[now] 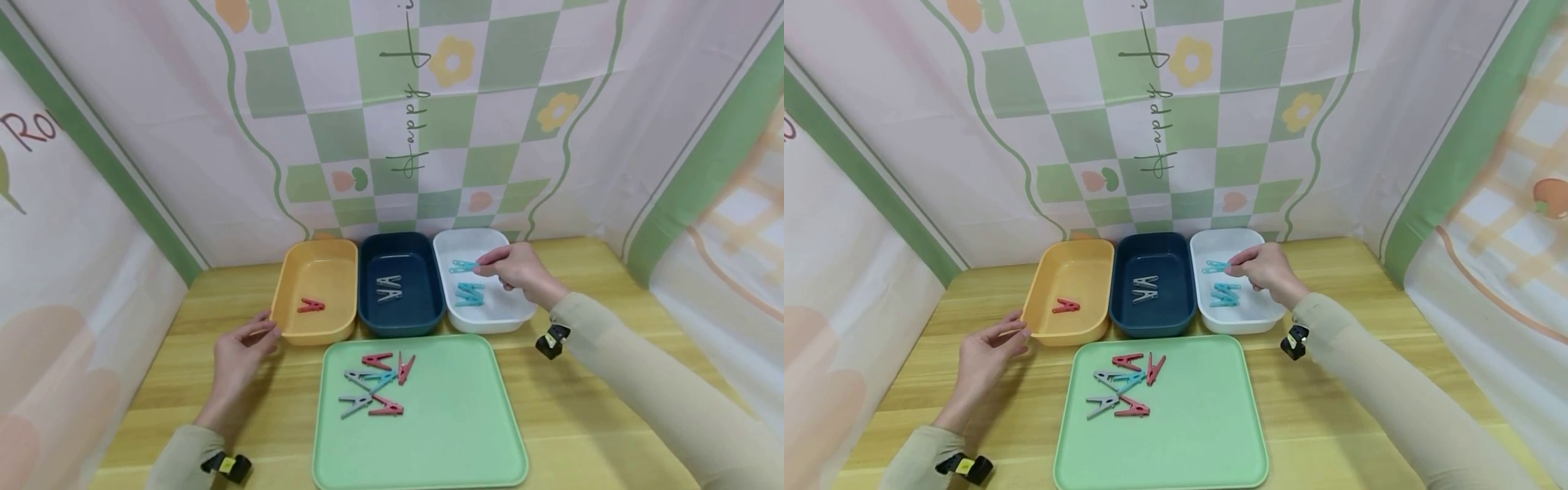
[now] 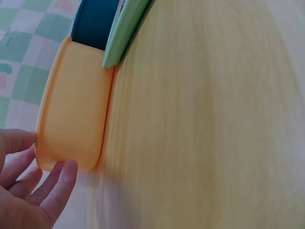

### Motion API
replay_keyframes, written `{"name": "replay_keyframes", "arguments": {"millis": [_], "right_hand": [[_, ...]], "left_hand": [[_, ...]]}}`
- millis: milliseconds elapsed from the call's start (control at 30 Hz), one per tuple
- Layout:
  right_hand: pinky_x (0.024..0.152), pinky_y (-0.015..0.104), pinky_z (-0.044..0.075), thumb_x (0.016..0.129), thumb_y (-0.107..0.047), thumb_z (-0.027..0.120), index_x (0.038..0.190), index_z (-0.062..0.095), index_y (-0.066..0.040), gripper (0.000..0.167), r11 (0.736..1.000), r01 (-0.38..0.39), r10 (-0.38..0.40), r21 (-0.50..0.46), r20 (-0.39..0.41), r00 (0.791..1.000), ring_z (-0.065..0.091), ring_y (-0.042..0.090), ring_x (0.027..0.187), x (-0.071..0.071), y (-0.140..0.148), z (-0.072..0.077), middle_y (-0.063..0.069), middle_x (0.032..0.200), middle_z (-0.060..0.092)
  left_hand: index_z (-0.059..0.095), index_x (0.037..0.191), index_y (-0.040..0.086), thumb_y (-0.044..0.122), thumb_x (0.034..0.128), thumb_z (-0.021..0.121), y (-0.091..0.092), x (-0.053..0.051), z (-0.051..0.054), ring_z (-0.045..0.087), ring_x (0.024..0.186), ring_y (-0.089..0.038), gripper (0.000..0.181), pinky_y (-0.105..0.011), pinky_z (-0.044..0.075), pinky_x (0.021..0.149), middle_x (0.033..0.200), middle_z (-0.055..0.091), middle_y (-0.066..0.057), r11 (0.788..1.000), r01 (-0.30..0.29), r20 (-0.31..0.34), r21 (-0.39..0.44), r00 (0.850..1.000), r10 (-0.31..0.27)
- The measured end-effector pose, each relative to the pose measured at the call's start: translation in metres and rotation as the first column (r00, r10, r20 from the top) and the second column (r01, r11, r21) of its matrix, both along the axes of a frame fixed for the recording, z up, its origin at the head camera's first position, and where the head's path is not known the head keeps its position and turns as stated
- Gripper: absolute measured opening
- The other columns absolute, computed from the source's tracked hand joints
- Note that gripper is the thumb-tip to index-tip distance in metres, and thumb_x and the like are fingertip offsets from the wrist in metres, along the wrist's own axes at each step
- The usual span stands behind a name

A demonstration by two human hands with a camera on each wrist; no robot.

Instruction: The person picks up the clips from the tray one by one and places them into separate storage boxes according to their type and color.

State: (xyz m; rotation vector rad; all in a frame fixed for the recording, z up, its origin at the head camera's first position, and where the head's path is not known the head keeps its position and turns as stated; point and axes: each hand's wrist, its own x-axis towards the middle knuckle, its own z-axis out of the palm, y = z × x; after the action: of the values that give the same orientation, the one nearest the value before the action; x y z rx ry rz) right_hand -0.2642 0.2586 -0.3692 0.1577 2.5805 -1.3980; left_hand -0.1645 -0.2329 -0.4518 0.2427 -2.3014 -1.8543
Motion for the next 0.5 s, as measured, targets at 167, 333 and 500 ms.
{"name": "replay_keyframes", "arguments": {"millis": [167,333,500], "right_hand": [[0.048,0.022,0.039,0.097,-0.019,0.079,0.124,0.073,0.000,0.033,1.000,0.001,-0.001,-0.001,-0.003,1.000,0.042,0.011,0.052,-0.0027,-0.0010,-0.0008,0.003,0.086,0.070],[0.048,0.020,0.040,0.096,-0.016,0.079,0.124,0.073,0.001,0.033,1.000,0.020,-0.020,-0.017,0.002,1.000,0.043,0.010,0.053,-0.0051,-0.0006,-0.0041,0.003,0.090,0.071],[0.048,0.020,0.041,0.095,-0.015,0.079,0.123,0.073,0.000,0.033,0.999,0.040,-0.040,-0.023,0.008,0.999,0.043,0.009,0.053,-0.0087,-0.0010,-0.0080,0.001,0.088,0.069]], "left_hand": [[0.072,0.119,-0.011,0.000,0.0946,0.077,0.0006,0.0001,0.0002,0.073,0.095,-0.004,0.027,-0.028,0.067,0.078,0.145,0.063,-0.015,1.000,-0.002,-0.006,0.001,1.000,0.002],[0.072,0.119,-0.011,-0.001,0.0949,0.077,0.0008,-0.0001,0.0003,0.073,0.093,-0.003,0.027,-0.028,0.067,0.077,0.144,0.063,-0.016,1.000,-0.003,-0.010,-0.003,1.000,0.003],[0.072,0.119,-0.011,0.000,0.0950,0.077,0.0006,-0.0001,0.0003,0.073,0.094,-0.003,0.027,-0.029,0.067,0.078,0.145,0.063,-0.016,1.000,0.000,-0.005,-0.005,1.000,0.000]]}}
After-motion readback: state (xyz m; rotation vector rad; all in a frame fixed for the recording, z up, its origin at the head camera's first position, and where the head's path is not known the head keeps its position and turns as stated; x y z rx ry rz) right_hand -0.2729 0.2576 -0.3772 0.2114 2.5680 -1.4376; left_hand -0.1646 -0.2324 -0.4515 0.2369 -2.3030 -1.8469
